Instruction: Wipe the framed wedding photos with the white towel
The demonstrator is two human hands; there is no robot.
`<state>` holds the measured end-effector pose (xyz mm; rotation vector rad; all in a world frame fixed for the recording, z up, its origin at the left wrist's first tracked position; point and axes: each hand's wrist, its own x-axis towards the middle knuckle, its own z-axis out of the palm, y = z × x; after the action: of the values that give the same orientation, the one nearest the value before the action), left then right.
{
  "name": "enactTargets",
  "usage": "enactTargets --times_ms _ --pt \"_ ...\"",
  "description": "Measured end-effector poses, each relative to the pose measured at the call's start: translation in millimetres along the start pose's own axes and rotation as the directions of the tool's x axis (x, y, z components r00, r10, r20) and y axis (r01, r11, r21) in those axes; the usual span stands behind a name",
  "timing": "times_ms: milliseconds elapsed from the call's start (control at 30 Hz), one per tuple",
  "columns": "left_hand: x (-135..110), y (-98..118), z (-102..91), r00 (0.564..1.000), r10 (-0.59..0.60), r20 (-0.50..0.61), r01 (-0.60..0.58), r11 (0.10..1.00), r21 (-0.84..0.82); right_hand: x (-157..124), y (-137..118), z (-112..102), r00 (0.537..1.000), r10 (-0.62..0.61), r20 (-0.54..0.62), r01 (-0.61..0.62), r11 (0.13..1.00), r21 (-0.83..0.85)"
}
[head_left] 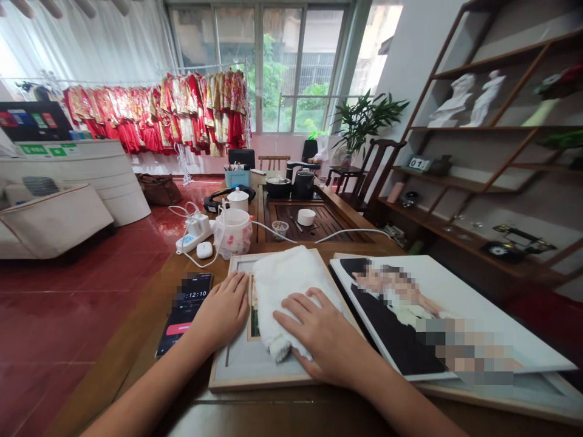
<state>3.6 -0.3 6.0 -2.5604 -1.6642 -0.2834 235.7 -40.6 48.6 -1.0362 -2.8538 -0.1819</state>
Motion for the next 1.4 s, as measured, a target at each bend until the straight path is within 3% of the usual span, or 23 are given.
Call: enactTargets --times_ms 167,433,733,1000,1133,1300,1400 --pt "1.5 1.2 -0.5 1.000 0.025 -0.014 -0.025 1.000 -0.004 -1.5 0.8 -3.1 0.995 -0.102 0.001 0.101 0.992 0.075" --pt "-0.3 -1.3 2.8 1.000 0.005 -0.011 -0.005 1.000 -0.005 0.4 -0.5 1.9 0.993 0.108 -0.042 -0.107 0.994 0.029" --pt "2.3 0.9 1.8 1.000 0.010 -0.002 -0.010 1.000 0.019 -1.5 1.6 -3.0 0.998 -0.060 -0.003 0.060 0.993 0.099" --pt "-0.7 -0.7 2.0 1.000 0.004 0.003 -0.004 1.000 0.006 -0.1 0.5 1.5 0.990 0.128 -0.056 -0.126 0.991 0.040" --pt "0.2 0.3 2.3 1.000 0.002 0.010 -0.002 1.000 0.013 -1.6 0.2 1.7 0.996 0.078 -0.031 -0.076 0.996 0.038" --pt "3.0 1.6 2.8 1.000 0.016 0.004 -0.016 1.000 0.025 -4.0 -0.9 1.3 0.998 -0.067 -0.020 0.069 0.994 0.082" --pt "3.2 1.1 2.2 1.000 0.016 -0.001 -0.016 1.000 0.018 -2.5 -0.3 1.5 0.998 -0.048 -0.029 0.050 0.995 0.087"
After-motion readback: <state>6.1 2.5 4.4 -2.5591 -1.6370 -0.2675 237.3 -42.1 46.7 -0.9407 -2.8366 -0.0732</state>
